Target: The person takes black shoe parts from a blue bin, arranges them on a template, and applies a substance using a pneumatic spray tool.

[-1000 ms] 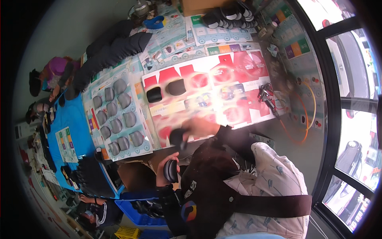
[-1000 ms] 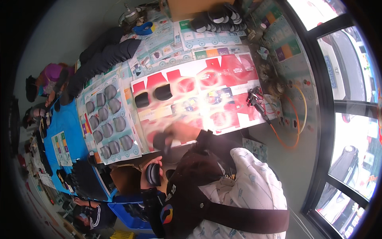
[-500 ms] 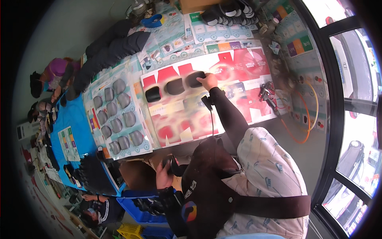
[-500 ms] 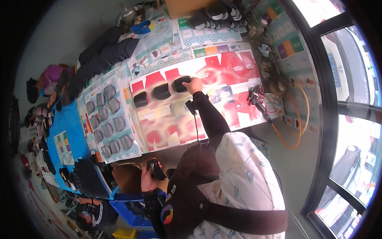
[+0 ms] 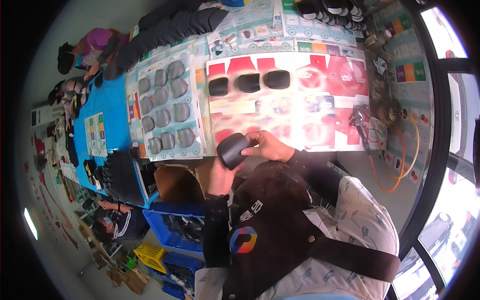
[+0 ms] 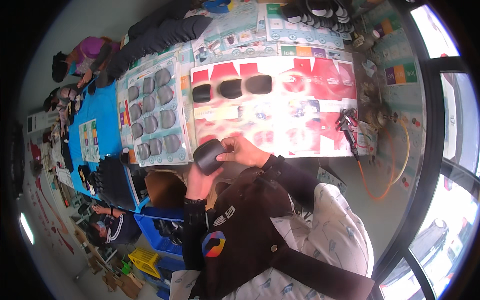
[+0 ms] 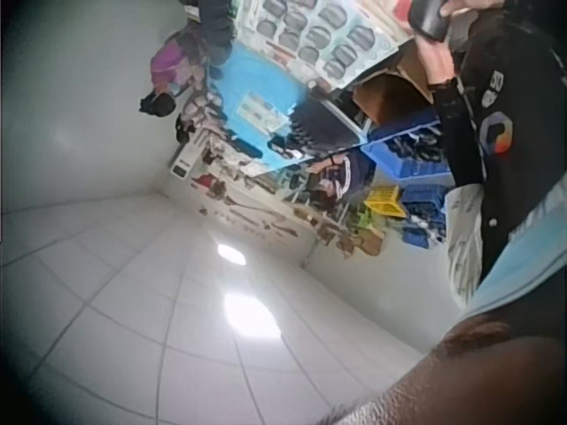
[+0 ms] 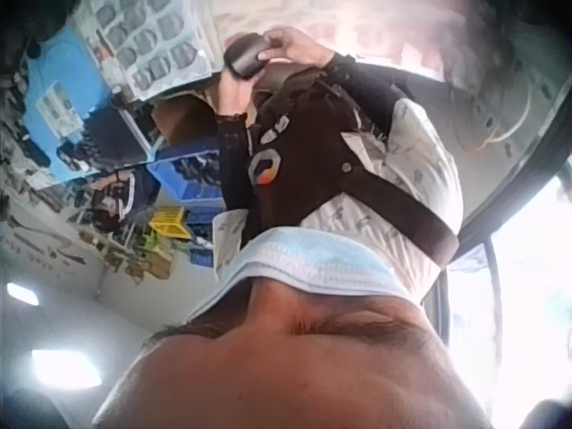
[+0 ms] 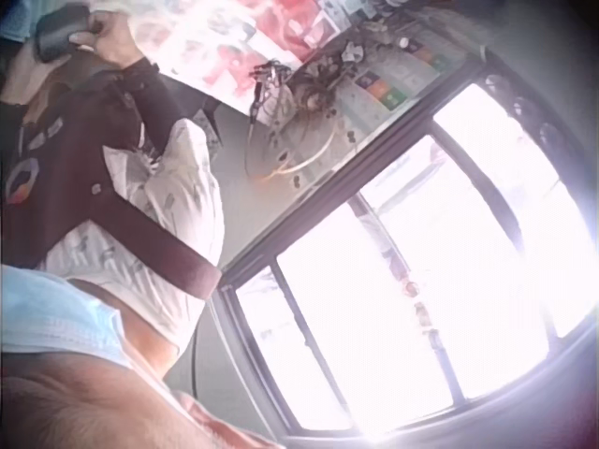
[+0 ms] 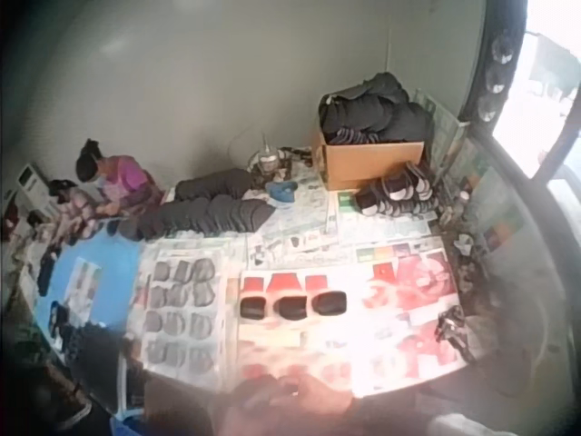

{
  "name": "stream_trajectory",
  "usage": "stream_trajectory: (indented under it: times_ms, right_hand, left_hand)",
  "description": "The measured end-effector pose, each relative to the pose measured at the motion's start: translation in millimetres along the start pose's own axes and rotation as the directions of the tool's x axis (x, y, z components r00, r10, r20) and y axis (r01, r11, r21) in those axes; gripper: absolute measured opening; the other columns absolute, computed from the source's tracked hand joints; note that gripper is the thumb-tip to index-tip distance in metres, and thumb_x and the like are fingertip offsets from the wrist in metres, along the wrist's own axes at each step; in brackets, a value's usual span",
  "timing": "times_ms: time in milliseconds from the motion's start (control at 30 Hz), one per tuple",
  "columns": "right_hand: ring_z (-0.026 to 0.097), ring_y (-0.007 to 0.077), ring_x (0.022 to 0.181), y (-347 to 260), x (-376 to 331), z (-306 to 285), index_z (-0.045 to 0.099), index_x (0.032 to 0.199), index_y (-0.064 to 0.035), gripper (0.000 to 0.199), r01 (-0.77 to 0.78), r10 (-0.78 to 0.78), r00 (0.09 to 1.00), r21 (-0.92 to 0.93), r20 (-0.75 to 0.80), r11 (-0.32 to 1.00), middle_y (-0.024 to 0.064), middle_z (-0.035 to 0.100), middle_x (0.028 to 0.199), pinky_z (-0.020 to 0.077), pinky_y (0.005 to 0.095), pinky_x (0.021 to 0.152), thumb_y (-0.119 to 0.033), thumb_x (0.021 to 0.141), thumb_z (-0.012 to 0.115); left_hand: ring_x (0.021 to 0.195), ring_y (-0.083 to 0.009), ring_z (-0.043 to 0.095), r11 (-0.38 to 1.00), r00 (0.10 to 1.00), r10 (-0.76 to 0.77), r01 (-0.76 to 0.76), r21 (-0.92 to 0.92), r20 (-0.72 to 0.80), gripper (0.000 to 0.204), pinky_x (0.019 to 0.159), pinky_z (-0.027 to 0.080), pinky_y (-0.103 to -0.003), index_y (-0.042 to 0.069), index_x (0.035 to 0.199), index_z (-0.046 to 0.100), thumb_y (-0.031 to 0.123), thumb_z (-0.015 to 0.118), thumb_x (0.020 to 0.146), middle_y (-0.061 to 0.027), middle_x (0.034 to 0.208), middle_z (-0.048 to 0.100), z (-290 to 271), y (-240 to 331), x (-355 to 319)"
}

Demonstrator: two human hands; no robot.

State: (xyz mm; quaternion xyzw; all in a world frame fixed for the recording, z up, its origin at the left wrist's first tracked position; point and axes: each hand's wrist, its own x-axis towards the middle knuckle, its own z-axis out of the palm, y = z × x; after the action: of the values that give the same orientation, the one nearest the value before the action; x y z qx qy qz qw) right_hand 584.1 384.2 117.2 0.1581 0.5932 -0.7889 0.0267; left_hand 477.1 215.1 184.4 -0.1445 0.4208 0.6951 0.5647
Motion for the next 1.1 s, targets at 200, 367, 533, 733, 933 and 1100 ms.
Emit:
stream_trajectory:
  times_ms: [200,367,533,733,933,1100]
  right_hand:
    - [0.060,0.0170,0.071,13,-9,3,0.071,0.091,-0.0010,0.029,-0.061,0.062,0.959,0.012,-0.278,0.998,0.0091,0.068,0.077,0.0488,0.0367,0.069,-0.024,0.082,0.085]
    - [0.064,0.0241,0.069,10,-19,-18,0.073,0.094,-0.0003,0.035,-0.135,0.042,0.912,-0.203,-0.409,0.970,0.0135,0.070,0.077,0.0509,0.0382,0.068,-0.031,0.081,0.085]
    - [0.071,0.0265,0.075,21,-19,-48,0.074,0.095,-0.0007,0.033,-0.132,-0.025,0.895,-0.320,-0.445,0.938,0.0152,0.073,0.081,0.0543,0.0375,0.070,-0.028,0.081,0.084]
    - [0.066,0.0139,0.069,40,-28,-175,0.072,0.090,0.0023,0.023,-0.087,-0.065,0.493,-0.123,-0.868,0.989,0.0080,0.073,0.075,0.0518,0.0335,0.065,-0.018,0.084,0.083]
    - [0.074,0.0257,0.078,97,-5,-310,0.076,0.094,0.0011,0.035,-0.287,-0.089,0.301,-0.179,-0.950,0.941,0.0159,0.076,0.083,0.0554,0.0376,0.073,-0.029,0.079,0.086]
    - [0.075,0.0294,0.078,115,13,-340,0.078,0.098,0.0011,0.044,-0.385,-0.097,0.405,-0.266,-0.909,0.884,0.0179,0.076,0.087,0.0566,0.0422,0.074,-0.038,0.080,0.084]
  left_hand:
    - [0.112,-0.0190,0.063,0.878,0.980,0.193,-0.157,0.451,-0.036,0.041,0.097,0.048,-0.033,-0.006,0.132,0.058,0.027,0.053,0.108,-0.0133,0.127,0.064,-20,-3,0]
    - [0.109,-0.0159,0.063,0.799,0.980,0.186,-0.193,0.570,0.071,0.035,0.097,0.048,-0.031,-0.008,0.127,0.062,0.022,0.057,0.107,-0.0097,0.122,0.067,-22,-9,17]
    - [0.112,-0.0168,0.064,0.843,0.985,0.142,-0.171,0.511,0.094,0.033,0.102,0.048,-0.033,-0.003,0.128,0.061,0.023,0.055,0.108,-0.0086,0.124,0.067,-52,-28,54]
    - [0.101,-0.0107,0.064,0.777,0.952,0.306,-0.263,0.572,0.022,0.024,0.090,0.052,-0.028,0.001,0.121,0.064,0.018,0.055,0.108,-0.0041,0.115,0.068,-72,-21,76]
    - [0.098,-0.0110,0.064,0.807,0.960,0.260,-0.157,0.569,-0.105,0.019,0.088,0.051,-0.028,0.003,0.113,0.063,0.019,0.055,0.107,-0.0024,0.108,0.067,-97,-2,75]
    - [0.086,-0.0079,0.054,0.779,0.856,0.406,-0.142,0.611,-0.319,0.026,0.075,0.046,-0.025,0.000,0.109,0.064,0.026,0.065,0.103,0.0005,0.096,0.060,-139,-6,92]
